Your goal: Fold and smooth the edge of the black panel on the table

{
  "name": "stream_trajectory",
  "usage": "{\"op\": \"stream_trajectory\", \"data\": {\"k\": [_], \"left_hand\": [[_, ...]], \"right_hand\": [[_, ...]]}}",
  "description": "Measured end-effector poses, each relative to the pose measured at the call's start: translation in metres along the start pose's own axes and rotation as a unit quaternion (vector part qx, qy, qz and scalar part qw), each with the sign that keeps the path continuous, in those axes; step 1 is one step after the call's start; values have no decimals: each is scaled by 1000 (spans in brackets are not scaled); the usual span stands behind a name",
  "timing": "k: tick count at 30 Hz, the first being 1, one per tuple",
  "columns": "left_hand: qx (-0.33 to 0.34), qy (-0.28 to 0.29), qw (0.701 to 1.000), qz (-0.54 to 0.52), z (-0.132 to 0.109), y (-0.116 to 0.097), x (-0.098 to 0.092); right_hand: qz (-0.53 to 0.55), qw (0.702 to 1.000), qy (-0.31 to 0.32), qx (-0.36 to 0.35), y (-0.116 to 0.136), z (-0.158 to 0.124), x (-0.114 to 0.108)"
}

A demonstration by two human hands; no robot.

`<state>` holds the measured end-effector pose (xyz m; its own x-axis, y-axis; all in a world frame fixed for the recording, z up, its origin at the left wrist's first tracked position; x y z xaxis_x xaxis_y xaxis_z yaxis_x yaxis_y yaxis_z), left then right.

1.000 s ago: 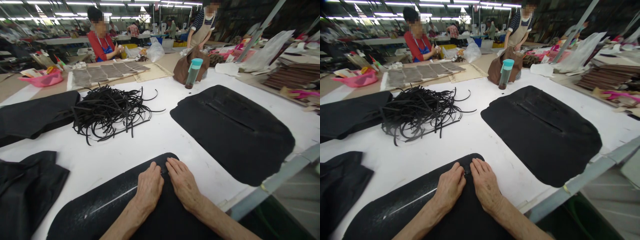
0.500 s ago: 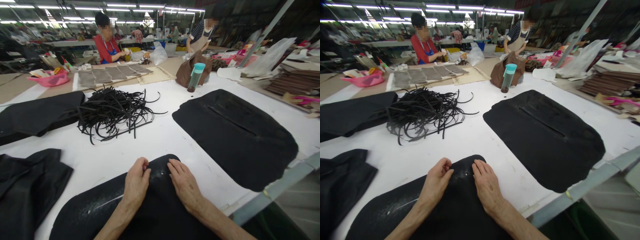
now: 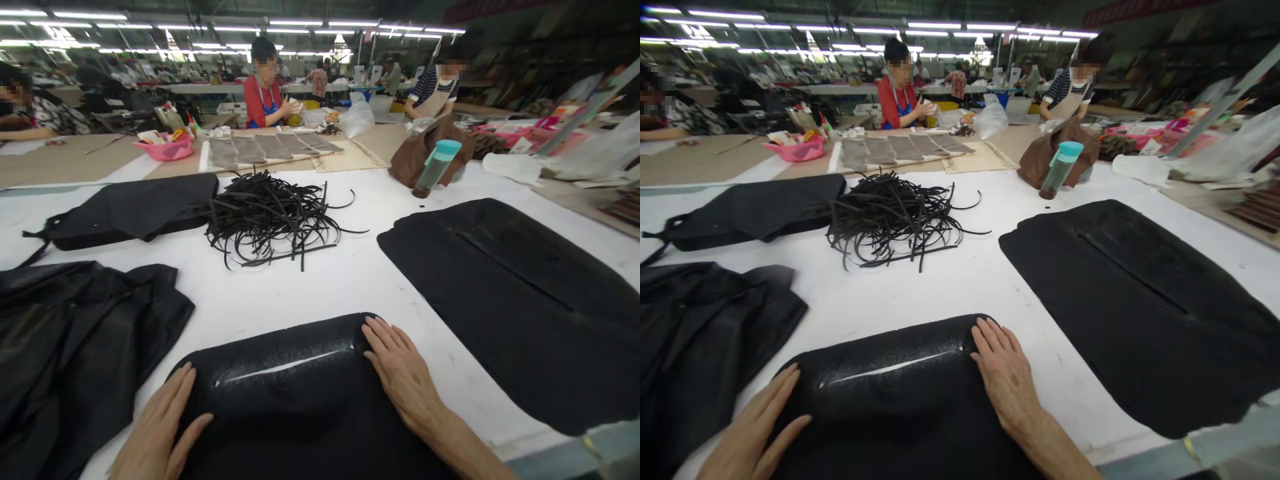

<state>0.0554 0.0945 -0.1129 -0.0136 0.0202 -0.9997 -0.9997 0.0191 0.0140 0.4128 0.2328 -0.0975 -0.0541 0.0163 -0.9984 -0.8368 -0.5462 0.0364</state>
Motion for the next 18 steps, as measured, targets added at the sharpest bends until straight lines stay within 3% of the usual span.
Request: {"op": "stream_trajectory", "data": {"k": [8,18], "left_hand": [[-26,22,996,85,4,1,8],[-38,38,994,92,-3,-1,8]], "right_hand": [[-22,999,-6,-23,-5,1,21],[-17,1000,-17,-11,-8,3,16]]}}
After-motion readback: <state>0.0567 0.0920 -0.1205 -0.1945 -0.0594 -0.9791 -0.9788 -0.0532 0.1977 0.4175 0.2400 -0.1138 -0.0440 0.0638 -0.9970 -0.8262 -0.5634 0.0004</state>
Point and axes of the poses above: each hand's wrist, its own z-axis towards the middle knuckle, its own x-axis out of the palm, y = z × x, the point moved 6 cm from there along z, towards the middle knuckle, and after that the axes turned 15 degrees about y, right-handed, at the moved point
